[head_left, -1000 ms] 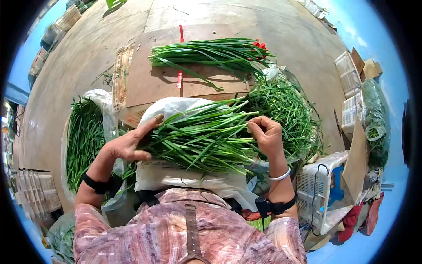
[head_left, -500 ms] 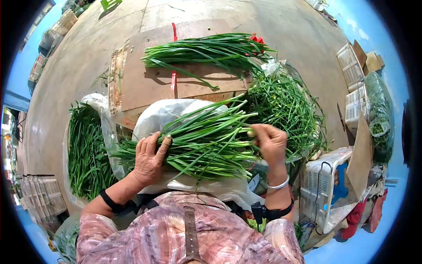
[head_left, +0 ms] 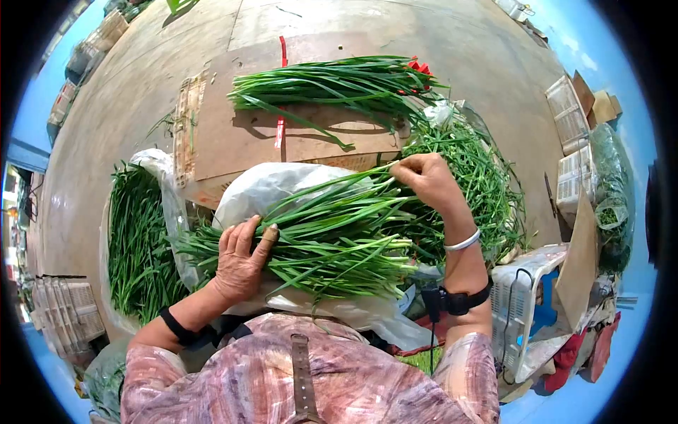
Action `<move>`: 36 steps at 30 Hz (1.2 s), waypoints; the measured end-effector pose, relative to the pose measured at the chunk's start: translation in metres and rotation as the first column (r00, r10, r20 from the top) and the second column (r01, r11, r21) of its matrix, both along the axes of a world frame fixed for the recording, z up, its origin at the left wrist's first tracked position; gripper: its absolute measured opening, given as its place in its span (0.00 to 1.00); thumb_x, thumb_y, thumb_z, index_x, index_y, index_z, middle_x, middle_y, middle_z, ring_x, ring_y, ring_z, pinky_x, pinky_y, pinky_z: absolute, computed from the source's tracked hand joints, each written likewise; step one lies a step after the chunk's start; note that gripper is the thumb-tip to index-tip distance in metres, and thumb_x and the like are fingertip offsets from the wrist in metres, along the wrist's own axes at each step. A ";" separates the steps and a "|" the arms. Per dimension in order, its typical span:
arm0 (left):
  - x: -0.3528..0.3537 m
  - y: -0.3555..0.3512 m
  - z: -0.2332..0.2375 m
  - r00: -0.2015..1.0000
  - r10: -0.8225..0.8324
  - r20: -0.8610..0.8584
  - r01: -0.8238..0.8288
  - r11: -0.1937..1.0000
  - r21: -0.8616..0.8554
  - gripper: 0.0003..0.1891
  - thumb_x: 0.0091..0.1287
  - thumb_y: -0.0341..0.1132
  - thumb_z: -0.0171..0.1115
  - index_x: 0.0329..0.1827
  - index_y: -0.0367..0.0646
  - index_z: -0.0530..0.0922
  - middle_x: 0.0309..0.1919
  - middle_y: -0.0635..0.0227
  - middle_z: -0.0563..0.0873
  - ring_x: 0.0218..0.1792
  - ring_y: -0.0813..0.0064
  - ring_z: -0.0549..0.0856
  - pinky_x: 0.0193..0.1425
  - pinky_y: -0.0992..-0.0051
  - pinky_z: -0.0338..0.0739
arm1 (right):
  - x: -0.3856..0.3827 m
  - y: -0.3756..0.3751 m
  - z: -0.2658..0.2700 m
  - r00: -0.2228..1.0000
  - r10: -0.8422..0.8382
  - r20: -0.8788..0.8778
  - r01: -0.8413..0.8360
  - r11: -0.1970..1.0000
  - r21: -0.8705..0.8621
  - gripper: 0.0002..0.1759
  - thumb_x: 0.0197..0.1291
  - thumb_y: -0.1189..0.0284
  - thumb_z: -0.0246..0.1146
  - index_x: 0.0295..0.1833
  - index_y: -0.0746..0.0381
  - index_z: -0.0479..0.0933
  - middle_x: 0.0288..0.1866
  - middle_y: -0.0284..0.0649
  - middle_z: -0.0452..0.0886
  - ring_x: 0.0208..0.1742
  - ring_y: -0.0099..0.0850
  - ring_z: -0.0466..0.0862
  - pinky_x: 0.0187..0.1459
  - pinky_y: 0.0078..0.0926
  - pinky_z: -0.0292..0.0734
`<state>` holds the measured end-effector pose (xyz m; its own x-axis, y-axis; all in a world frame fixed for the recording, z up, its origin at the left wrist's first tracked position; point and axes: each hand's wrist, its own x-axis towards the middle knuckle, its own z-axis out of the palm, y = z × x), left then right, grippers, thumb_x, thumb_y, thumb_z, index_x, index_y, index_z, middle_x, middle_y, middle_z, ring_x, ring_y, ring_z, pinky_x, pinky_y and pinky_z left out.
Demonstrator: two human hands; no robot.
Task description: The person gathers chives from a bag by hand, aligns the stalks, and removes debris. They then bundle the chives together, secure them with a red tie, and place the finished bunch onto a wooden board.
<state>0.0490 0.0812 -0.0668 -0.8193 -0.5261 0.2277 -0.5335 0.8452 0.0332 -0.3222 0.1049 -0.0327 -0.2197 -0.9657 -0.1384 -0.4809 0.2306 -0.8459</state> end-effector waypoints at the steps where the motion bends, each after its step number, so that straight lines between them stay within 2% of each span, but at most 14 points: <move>1: 0.000 0.000 0.000 1.000 -0.004 0.002 0.004 1.000 0.003 0.29 0.55 0.34 0.53 0.64 0.48 0.69 0.60 0.50 0.68 0.57 0.55 0.71 0.63 0.56 0.60 | 0.003 0.000 0.000 0.989 0.056 -0.139 -0.057 0.998 -0.001 0.12 0.52 0.70 0.64 0.37 0.67 0.83 0.26 0.44 0.84 0.26 0.30 0.82 0.31 0.27 0.76; 2: -0.001 0.000 0.000 1.000 0.000 -0.007 0.001 1.000 0.004 0.29 0.55 0.34 0.53 0.64 0.48 0.69 0.60 0.50 0.69 0.57 0.55 0.72 0.63 0.57 0.60 | 0.005 0.000 0.000 0.954 0.110 -0.278 -0.113 0.994 0.006 0.11 0.51 0.69 0.64 0.36 0.66 0.83 0.27 0.45 0.84 0.27 0.34 0.83 0.32 0.29 0.77; 8: -0.003 -0.002 -0.002 1.000 -0.015 -0.006 0.015 1.000 -0.006 0.28 0.54 0.35 0.55 0.63 0.48 0.70 0.60 0.50 0.70 0.57 0.56 0.72 0.63 0.57 0.61 | 0.001 0.008 -0.018 0.921 -0.040 -0.388 0.023 0.999 -0.047 0.11 0.51 0.66 0.64 0.31 0.63 0.82 0.26 0.46 0.82 0.30 0.41 0.83 0.35 0.36 0.77; 12: -0.003 -0.001 -0.002 1.000 -0.013 -0.019 0.013 1.000 0.005 0.28 0.54 0.36 0.55 0.62 0.49 0.72 0.60 0.51 0.71 0.57 0.56 0.72 0.62 0.58 0.61 | -0.053 0.029 -0.031 0.672 -0.491 -0.554 0.501 0.852 -0.148 0.17 0.54 0.64 0.63 0.44 0.65 0.79 0.38 0.52 0.82 0.37 0.48 0.83 0.40 0.42 0.77; 14: -0.002 0.002 0.001 1.000 -0.005 -0.025 0.006 1.000 0.019 0.27 0.54 0.36 0.55 0.62 0.49 0.72 0.60 0.51 0.71 0.56 0.56 0.72 0.62 0.58 0.61 | -0.067 0.043 -0.029 0.577 -0.437 -0.690 0.542 0.837 -0.078 0.28 0.53 0.61 0.65 0.54 0.70 0.72 0.49 0.59 0.78 0.46 0.51 0.81 0.48 0.43 0.76; 15: -0.005 0.000 0.001 0.999 -0.007 -0.035 0.007 1.000 0.025 0.27 0.54 0.36 0.55 0.62 0.49 0.72 0.60 0.51 0.71 0.56 0.56 0.72 0.62 0.58 0.61 | -0.065 0.042 -0.027 0.663 -0.411 -0.625 0.487 0.871 -0.056 0.38 0.51 0.59 0.67 0.60 0.74 0.65 0.56 0.62 0.73 0.52 0.49 0.79 0.53 0.41 0.74; 17: -0.004 -0.001 -0.003 0.999 -0.012 -0.033 0.012 1.000 0.004 0.27 0.54 0.35 0.55 0.62 0.49 0.72 0.60 0.50 0.70 0.57 0.56 0.72 0.63 0.58 0.61 | -0.057 0.028 -0.039 0.945 -0.327 0.027 0.323 0.942 0.089 0.31 0.53 0.58 0.67 0.54 0.72 0.74 0.46 0.51 0.81 0.46 0.37 0.82 0.46 0.30 0.77; 19: -0.004 -0.001 -0.004 0.999 -0.019 -0.039 0.019 1.000 0.009 0.28 0.54 0.35 0.55 0.63 0.49 0.71 0.61 0.50 0.69 0.57 0.55 0.72 0.63 0.57 0.60 | -0.021 0.014 -0.024 0.893 -0.150 0.423 0.081 0.981 0.177 0.20 0.57 0.61 0.64 0.44 0.69 0.80 0.34 0.40 0.84 0.35 0.24 0.83 0.34 0.19 0.74; 20: -0.005 -0.002 -0.004 0.999 -0.016 -0.041 0.016 1.000 0.002 0.28 0.54 0.35 0.55 0.63 0.49 0.71 0.61 0.50 0.69 0.57 0.55 0.72 0.63 0.57 0.60 | -0.014 0.007 -0.033 0.748 -0.122 0.653 0.024 0.987 0.156 0.17 0.57 0.64 0.63 0.41 0.69 0.80 0.32 0.40 0.84 0.32 0.24 0.83 0.32 0.20 0.76; 22: -0.003 0.001 -0.002 1.000 -0.017 -0.019 0.018 1.000 0.025 0.28 0.55 0.35 0.55 0.63 0.49 0.71 0.61 0.50 0.69 0.57 0.55 0.71 0.63 0.57 0.60 | -0.008 0.000 -0.043 0.656 -0.071 0.752 -0.040 0.991 0.129 0.12 0.59 0.70 0.62 0.40 0.69 0.79 0.35 0.45 0.84 0.31 0.31 0.85 0.35 0.25 0.82; 28: -0.005 0.000 0.002 0.998 -0.015 -0.065 0.019 0.998 0.064 0.30 0.51 0.35 0.59 0.63 0.50 0.71 0.61 0.51 0.69 0.57 0.55 0.71 0.61 0.58 0.62 | -0.005 0.017 -0.013 0.625 -0.085 0.776 0.104 0.994 0.025 0.08 0.56 0.76 0.60 0.37 0.70 0.79 0.32 0.46 0.84 0.29 0.28 0.83 0.32 0.24 0.79; 30: -0.005 -0.002 0.001 0.997 -0.027 -0.078 0.034 0.996 0.079 0.31 0.50 0.35 0.60 0.63 0.50 0.71 0.61 0.52 0.69 0.57 0.55 0.71 0.61 0.58 0.62 | -0.009 0.020 -0.016 0.523 -0.074 0.849 0.169 0.985 -0.018 0.07 0.55 0.77 0.58 0.36 0.70 0.77 0.31 0.47 0.83 0.29 0.28 0.83 0.29 0.20 0.76; 32: -0.005 -0.003 -0.003 0.998 -0.027 -0.065 0.031 0.997 0.071 0.31 0.49 0.36 0.62 0.62 0.50 0.72 0.61 0.52 0.69 0.57 0.55 0.71 0.61 0.58 0.62 | -0.019 0.024 -0.008 0.574 -0.064 0.816 0.066 0.997 0.032 0.06 0.56 0.77 0.58 0.37 0.69 0.77 0.31 0.47 0.83 0.29 0.26 0.83 0.29 0.18 0.76; 36: -0.007 -0.002 0.001 0.999 -0.009 -0.052 0.015 0.991 0.132 0.33 0.48 0.36 0.63 0.63 0.50 0.71 0.63 0.51 0.67 0.59 0.54 0.70 0.62 0.58 0.61 | -0.009 0.026 -0.011 0.710 -0.177 0.682 0.194 0.980 0.053 0.06 0.58 0.74 0.60 0.38 0.67 0.76 0.33 0.43 0.83 0.27 0.23 0.81 0.29 0.19 0.78</move>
<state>0.0424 0.0789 -0.0656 -0.8149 -0.5446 0.1985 -0.5180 0.8379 0.1723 -0.3314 0.1312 -0.0438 -0.2493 -0.9203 -0.3016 0.2760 0.2310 -0.9330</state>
